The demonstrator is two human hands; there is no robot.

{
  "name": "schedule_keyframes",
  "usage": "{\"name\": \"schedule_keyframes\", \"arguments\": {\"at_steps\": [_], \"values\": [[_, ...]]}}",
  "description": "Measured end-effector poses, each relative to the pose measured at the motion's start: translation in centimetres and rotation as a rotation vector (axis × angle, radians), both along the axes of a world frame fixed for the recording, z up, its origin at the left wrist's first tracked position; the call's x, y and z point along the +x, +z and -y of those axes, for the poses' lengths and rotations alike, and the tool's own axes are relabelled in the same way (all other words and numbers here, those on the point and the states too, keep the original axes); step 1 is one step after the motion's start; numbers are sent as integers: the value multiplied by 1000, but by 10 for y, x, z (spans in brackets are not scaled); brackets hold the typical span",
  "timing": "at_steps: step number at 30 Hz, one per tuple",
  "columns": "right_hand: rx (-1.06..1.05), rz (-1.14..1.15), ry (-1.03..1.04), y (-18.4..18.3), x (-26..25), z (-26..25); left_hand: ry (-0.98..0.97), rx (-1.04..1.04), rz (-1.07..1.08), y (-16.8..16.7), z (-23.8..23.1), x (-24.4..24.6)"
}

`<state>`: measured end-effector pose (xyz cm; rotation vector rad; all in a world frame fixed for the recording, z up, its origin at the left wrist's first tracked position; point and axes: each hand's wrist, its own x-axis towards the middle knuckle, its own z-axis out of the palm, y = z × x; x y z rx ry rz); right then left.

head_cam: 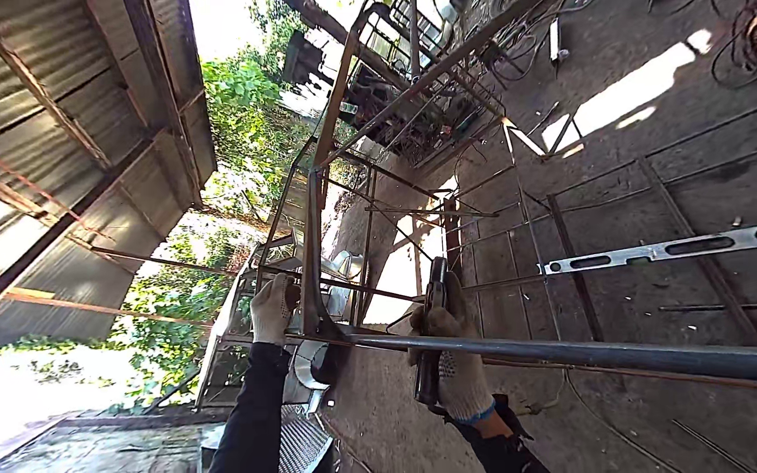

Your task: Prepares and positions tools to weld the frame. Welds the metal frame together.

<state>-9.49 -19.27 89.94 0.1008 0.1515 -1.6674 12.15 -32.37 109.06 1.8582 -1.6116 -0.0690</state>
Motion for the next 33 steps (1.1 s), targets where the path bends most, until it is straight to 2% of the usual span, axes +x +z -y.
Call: {"name": "schedule_keyframes", "arguments": {"at_steps": [17, 19, 22, 24, 26, 29, 33], "values": [[-15, -36, -31, 6, 4, -8, -17, -4, -25, 1, 0, -1], [3, -112, -89, 10, 6, -10, -17, -10, -26, 0, 1, -1], [86, -430, -271, 10, 11, -11, -14, -6, -26, -1, 1, 0], [41, -516, -380, 5, 9, -9, -12, -6, -29, -1, 0, 0], [3, -350, -338, 0, 6, -3, -5, 0, -20, 0, -1, -4], [39, -90, -110, -7, 3, 0, 1, 5, 9, 0, -4, -4], [17, 75, -48, -6, 4, -5, -19, 16, 6, 0, 1, 1]]}}
